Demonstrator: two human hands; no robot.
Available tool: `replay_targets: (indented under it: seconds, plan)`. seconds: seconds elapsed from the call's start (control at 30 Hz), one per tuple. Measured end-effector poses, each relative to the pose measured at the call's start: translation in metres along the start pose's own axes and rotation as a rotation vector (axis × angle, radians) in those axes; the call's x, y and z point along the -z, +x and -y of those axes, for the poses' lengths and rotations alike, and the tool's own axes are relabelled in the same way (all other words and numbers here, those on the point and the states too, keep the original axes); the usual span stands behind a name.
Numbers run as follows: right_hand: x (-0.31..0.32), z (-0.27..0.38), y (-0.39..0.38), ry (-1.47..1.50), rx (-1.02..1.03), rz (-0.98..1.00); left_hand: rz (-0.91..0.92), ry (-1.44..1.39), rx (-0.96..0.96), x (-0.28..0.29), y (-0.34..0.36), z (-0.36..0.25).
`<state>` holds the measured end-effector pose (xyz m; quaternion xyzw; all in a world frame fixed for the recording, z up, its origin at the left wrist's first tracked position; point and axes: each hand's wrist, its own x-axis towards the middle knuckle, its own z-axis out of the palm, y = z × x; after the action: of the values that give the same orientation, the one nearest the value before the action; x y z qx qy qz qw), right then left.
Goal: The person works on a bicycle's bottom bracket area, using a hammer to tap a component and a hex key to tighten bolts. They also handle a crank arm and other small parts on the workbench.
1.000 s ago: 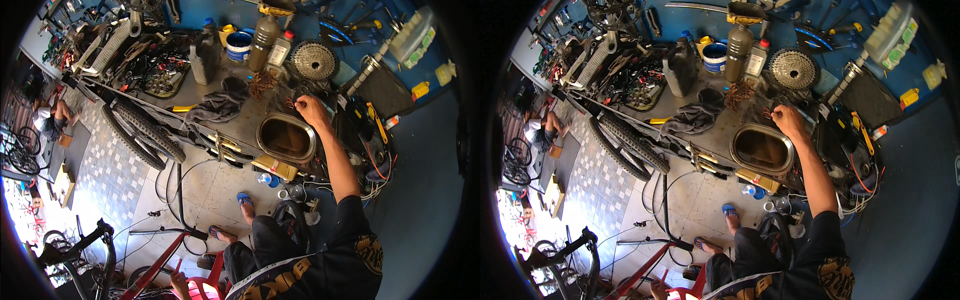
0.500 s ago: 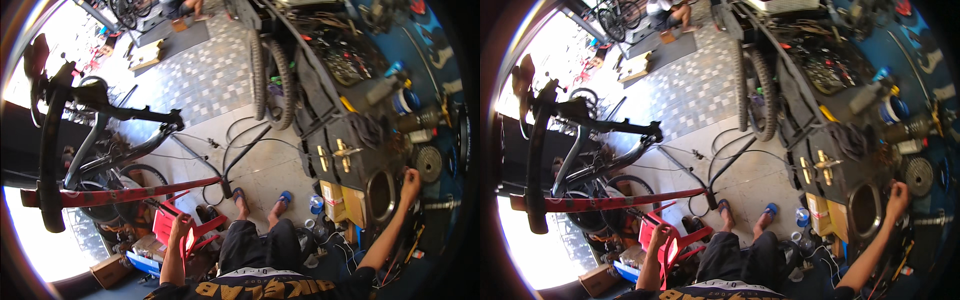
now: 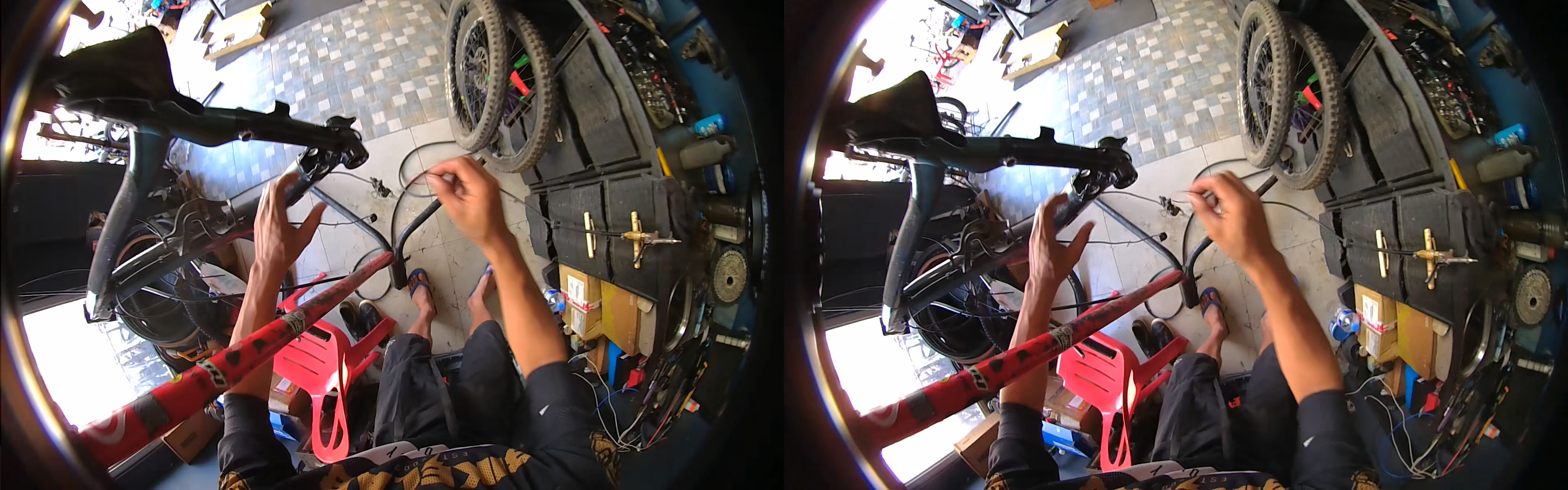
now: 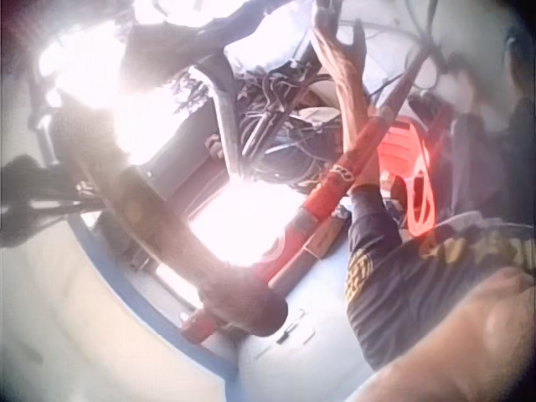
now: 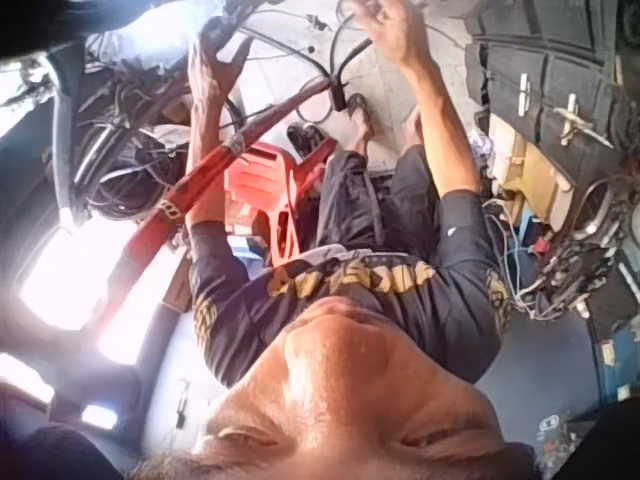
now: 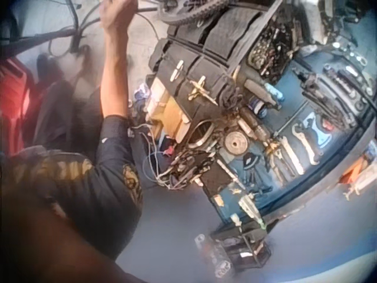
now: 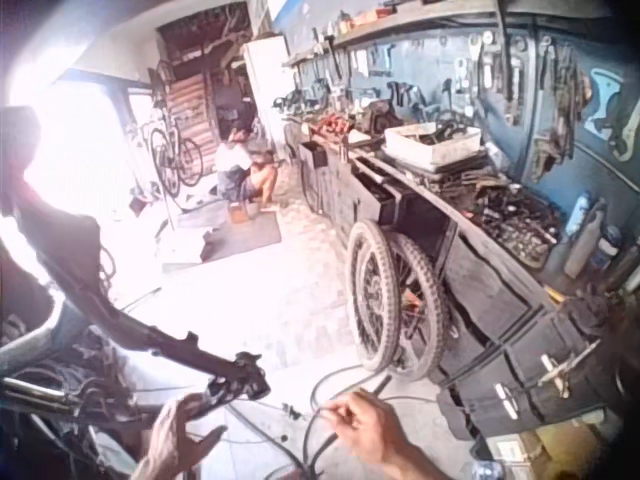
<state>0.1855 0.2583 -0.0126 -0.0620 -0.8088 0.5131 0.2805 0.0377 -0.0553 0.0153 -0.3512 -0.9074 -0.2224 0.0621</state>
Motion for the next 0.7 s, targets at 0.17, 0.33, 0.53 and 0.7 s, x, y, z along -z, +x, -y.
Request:
replay_targets:
  seconds: [0.17,0.33,0.53,0.7]
  plan:
    - [-0.098,-0.026,0.021,0.054,0.046,0.011,0.056,0.005,0.080,-0.036,0.044,0.000]
    - [-0.115,-0.046,0.027,0.060,-0.003,0.028,0.083,0.014,0.055,-0.054,0.058,0.005]
    - [-0.114,-0.048,0.027,0.080,0.016,0.037,0.030,0.094,0.071,-0.060,0.059,-0.001]
    - [-0.119,-0.048,0.024,0.098,0.010,0.001,-0.001,0.145,0.060,-0.062,0.059,-0.002]
